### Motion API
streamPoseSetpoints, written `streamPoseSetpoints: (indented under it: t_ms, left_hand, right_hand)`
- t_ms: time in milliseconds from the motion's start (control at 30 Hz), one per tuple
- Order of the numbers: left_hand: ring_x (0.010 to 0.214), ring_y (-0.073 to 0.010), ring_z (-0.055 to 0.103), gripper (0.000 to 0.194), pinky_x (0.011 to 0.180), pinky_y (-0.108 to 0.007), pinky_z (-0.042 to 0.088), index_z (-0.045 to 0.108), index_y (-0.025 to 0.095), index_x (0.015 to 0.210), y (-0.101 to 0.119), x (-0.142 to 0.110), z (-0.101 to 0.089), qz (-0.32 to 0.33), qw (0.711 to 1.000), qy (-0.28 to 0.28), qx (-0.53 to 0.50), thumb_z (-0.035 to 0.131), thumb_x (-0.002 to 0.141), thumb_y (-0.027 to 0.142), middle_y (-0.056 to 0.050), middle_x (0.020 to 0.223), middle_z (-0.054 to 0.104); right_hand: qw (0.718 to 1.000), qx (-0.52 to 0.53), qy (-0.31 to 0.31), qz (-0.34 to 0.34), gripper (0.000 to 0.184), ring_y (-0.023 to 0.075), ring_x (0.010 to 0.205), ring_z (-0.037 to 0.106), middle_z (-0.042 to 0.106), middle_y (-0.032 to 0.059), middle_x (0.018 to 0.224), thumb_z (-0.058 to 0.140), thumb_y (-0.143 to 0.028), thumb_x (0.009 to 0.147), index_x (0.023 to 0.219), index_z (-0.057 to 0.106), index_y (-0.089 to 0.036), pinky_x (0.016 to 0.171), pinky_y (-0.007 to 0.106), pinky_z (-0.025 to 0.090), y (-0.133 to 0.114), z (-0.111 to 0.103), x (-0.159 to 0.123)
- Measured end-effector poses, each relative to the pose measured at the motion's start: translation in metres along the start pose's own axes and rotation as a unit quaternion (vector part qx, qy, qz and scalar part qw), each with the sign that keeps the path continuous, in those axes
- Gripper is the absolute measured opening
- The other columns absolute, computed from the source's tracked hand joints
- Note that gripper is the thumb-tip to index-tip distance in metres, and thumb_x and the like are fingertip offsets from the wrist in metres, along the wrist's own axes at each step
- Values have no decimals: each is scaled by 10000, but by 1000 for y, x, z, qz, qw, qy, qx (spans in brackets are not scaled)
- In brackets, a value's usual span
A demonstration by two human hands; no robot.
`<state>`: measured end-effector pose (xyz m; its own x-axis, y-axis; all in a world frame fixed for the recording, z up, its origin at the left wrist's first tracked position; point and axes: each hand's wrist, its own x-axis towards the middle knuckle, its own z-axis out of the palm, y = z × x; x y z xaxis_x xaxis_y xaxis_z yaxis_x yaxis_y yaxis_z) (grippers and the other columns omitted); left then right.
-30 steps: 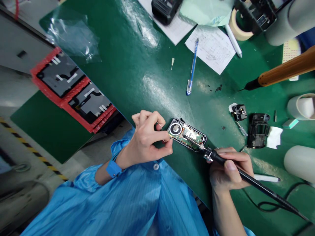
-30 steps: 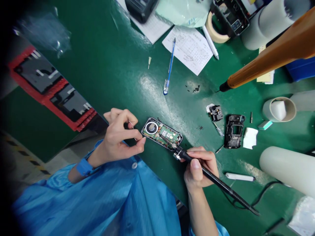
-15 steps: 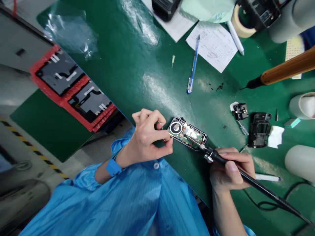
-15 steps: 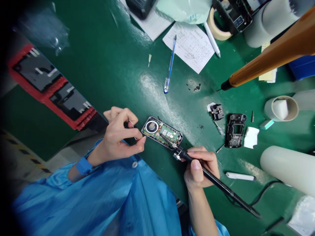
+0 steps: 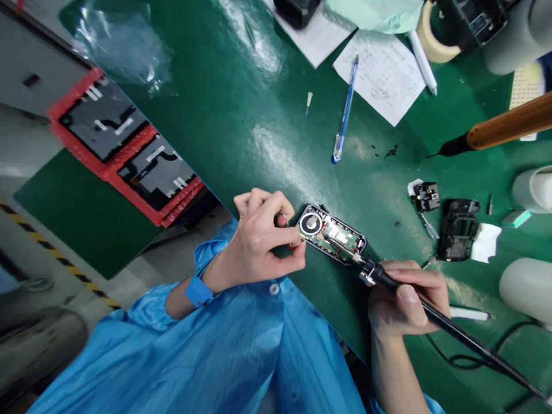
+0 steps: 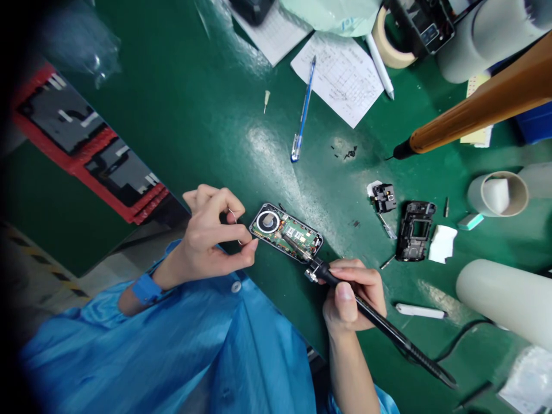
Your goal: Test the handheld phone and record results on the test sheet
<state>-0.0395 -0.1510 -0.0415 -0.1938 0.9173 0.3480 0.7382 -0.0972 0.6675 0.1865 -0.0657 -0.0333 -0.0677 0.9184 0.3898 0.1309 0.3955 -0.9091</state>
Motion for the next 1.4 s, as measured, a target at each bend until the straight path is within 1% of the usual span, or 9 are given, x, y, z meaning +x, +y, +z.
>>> streamPoseSetpoints:
  t_ms: [167, 300, 467, 733, 933, 1033, 1133, 1267, 1400]
  left_hand:
    - [947, -243, 468, 319, 905, -446, 293, 639, 194, 605, 0, 0, 1, 1, 1000, 1, 7, 711, 916, 189, -36, 909, 492]
    - [946, -242, 471, 313, 898, -439, 288, 628, 191, 600, 0, 0, 2, 3, 1000, 4, 12, 716, 901, 183, -34, 910, 494]
    - [941, -242, 469, 314, 901, -432, 283, 614, 195, 604, -1, 0, 2, 4, 1000, 12, 14, 708, 903, 202, -25, 903, 489]
    - [935, -245, 477, 312, 900, -431, 284, 650, 201, 639, -1, 0, 4, 10, 1000, 21, 7, 693, 948, 223, -24, 903, 484]
    - [941, -242, 494, 304, 906, -434, 288, 719, 214, 705, 0, 0, 6, 9, 1000, 24, 6, 716, 1005, 259, -24, 921, 515]
    - [951, -246, 502, 299, 901, -432, 283, 746, 224, 731, 0, 0, 7, 14, 1000, 22, 13, 730, 1025, 275, -24, 921, 523]
    - [940, -239, 499, 279, 898, -430, 278, 764, 230, 758, 0, 0, 8, 11, 999, 29, 23, 744, 1033, 276, -18, 915, 524]
    - [917, -234, 489, 285, 901, -429, 287, 739, 222, 724, -1, 0, 7, 11, 999, 44, 8, 724, 1007, 254, -13, 899, 496]
    - [913, -232, 483, 305, 897, -428, 288, 666, 209, 650, -3, -2, 4, 23, 999, 36, -8, 712, 951, 226, -13, 892, 479]
  right_hand:
    - [1000, 16, -10, -20, 160, 156, 446, 537, 631, -33, 586, 775, -332, 873, 757, 751, -224, 435, 268, 400, 4, -2, -1]
    - [998, 31, -19, -53, 90, 152, 451, 526, 638, -29, 595, 749, -261, 859, 788, 759, -206, 432, 264, 383, 7, -2, -1]
    - [997, 38, -22, -56, 66, 150, 447, 533, 665, -26, 616, 742, -226, 866, 808, 763, -200, 425, 256, 366, 4, 0, -1]
    - [998, 31, -35, -50, 74, 149, 453, 552, 666, -24, 625, 692, -166, 846, 816, 756, -189, 404, 245, 358, 0, 2, 1]
    - [992, 90, -22, -83, 123, 145, 422, 470, 568, -44, 603, 657, -231, 890, 830, 757, -194, 423, 282, 402, 1, -12, 7]
    - [992, 95, -19, -86, 144, 143, 424, 464, 561, -39, 611, 639, -233, 899, 821, 752, -191, 427, 281, 391, 2, -16, 8]
    - [991, 101, -28, -88, 167, 144, 418, 459, 574, -33, 606, 596, -206, 891, 826, 749, -189, 407, 273, 380, 1, -14, 9]
    - [989, 107, -49, -89, 183, 141, 407, 466, 597, -32, 607, 569, -164, 849, 853, 751, -183, 382, 267, 381, 1, -11, 9]
    - [990, 110, -53, -74, 179, 144, 417, 506, 628, -26, 623, 565, -154, 827, 828, 742, -186, 389, 265, 398, 3, -11, 10]
